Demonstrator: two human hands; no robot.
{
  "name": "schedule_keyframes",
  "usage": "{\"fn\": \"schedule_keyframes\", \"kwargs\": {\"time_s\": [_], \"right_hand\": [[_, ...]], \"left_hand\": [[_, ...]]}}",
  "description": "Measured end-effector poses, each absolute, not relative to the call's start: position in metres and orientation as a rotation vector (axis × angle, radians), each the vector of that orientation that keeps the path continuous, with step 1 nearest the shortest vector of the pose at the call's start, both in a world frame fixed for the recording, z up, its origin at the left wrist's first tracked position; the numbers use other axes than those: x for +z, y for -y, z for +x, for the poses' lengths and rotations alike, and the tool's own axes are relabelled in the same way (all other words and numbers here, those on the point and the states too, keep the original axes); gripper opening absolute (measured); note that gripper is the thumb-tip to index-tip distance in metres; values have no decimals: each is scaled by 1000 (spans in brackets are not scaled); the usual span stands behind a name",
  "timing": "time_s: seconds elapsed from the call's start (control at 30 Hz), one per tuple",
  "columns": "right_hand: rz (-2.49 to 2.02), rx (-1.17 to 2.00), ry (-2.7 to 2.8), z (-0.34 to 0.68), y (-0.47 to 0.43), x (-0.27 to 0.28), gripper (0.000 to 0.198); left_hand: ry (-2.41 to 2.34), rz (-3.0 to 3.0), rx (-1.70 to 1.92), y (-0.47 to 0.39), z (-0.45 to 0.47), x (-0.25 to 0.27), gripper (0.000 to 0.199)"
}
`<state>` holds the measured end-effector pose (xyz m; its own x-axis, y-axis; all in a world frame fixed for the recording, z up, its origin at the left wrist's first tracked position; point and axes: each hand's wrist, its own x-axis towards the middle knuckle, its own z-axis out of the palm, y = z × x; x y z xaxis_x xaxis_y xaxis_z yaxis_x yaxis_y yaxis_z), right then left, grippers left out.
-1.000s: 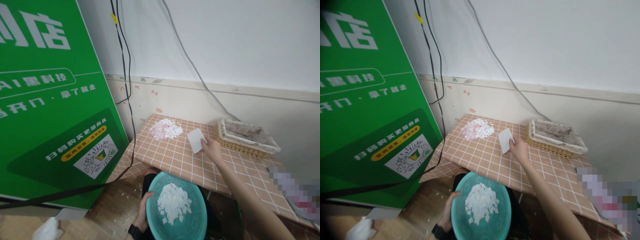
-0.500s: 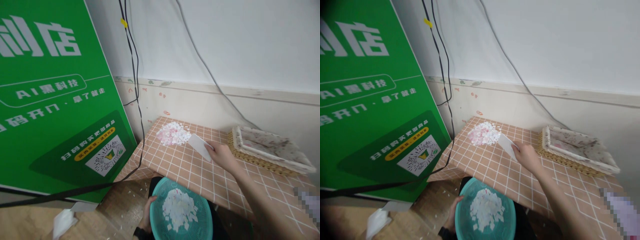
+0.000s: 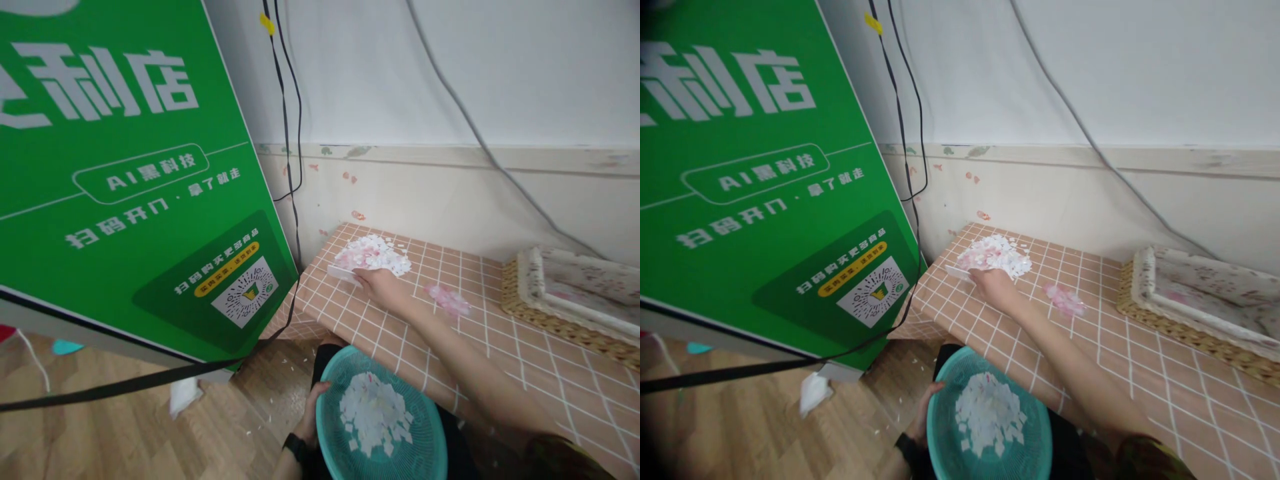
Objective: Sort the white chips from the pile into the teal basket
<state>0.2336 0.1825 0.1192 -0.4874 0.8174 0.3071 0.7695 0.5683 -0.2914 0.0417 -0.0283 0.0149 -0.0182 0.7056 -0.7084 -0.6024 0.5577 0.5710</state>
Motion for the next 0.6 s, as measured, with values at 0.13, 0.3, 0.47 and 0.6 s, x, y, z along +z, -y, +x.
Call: {"fn": "schedule_keyframes", "kwargs": {"time_s": [0.13,0.3,0.47,0.6], "right_hand": [[-1208,183,2473,240,-172,127,28],[-1146,222,2527,255,-166,142,30],[-1170,306,2492,258,-162,151,32],[-1138,475,2519,256,-157,153,30]], "left_hand": [[-1215,88,1054,29,41,16,29],[-1230,69,1066,31,40,17,28],[-1232,51,1069,28,42,16,29],[-1228,43,1063,22,42,14,29]]}}
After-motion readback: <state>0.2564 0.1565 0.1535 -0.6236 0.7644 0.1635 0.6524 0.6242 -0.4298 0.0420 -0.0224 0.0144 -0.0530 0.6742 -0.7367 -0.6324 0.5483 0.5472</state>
